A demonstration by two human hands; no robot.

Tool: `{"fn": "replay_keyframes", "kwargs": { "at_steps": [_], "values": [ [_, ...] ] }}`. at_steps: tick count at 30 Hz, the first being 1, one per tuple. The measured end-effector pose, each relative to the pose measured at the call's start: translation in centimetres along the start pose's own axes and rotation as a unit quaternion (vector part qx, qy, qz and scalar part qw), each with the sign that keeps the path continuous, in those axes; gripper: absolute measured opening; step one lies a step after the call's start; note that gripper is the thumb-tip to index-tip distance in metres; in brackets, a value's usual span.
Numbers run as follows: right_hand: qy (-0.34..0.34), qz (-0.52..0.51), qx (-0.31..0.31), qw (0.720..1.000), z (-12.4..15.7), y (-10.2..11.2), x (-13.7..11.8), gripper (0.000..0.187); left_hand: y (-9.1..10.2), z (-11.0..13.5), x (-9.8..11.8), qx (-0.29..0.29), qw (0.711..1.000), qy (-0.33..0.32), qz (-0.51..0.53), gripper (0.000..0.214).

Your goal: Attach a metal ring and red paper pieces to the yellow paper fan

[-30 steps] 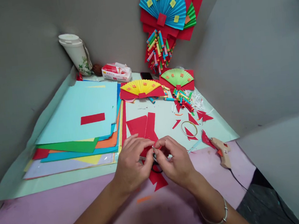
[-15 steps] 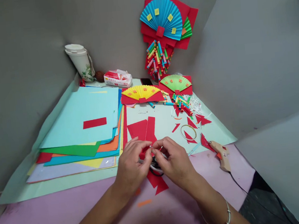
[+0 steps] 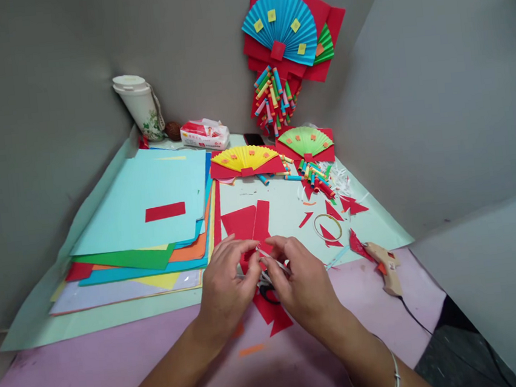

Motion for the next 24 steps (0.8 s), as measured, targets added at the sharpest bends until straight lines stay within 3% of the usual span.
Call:
{"fn": "replay_keyframes", "kwargs": {
  "at_steps": [8, 15, 24],
  "values": [
    [-0.001, 0.008, -0.006, 1.0, -0.3, 0.3, -0.5, 0.015, 0.1, 0.0, -0.4, -0.038, 0.991, 0.109, 0.07, 0.013],
    [0.009, 0.008, 0.002, 1.0, -0.9, 0.3, -0.9, 0.015, -0.3, -0.1, -1.3, -0.065, 0.943, 0.222, 0.24, 0.018],
    [0.016, 0.026, 0.002, 1.0, -1.5, 0.1, -1.0, 0.01, -0.3, -0.3, -1.2, -0.064, 0.917, 0.25, 0.304, 0.015]
  ]
}}
Point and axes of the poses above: each hand's wrist, its own z-axis away from the middle knuckle, its own y-axis out of the back of the hand, x = y × z, the point moved 4 cm from there along -z, towards the middle knuckle, and after that the axes turned 6 degrees about -z, right-handed, at the moved point
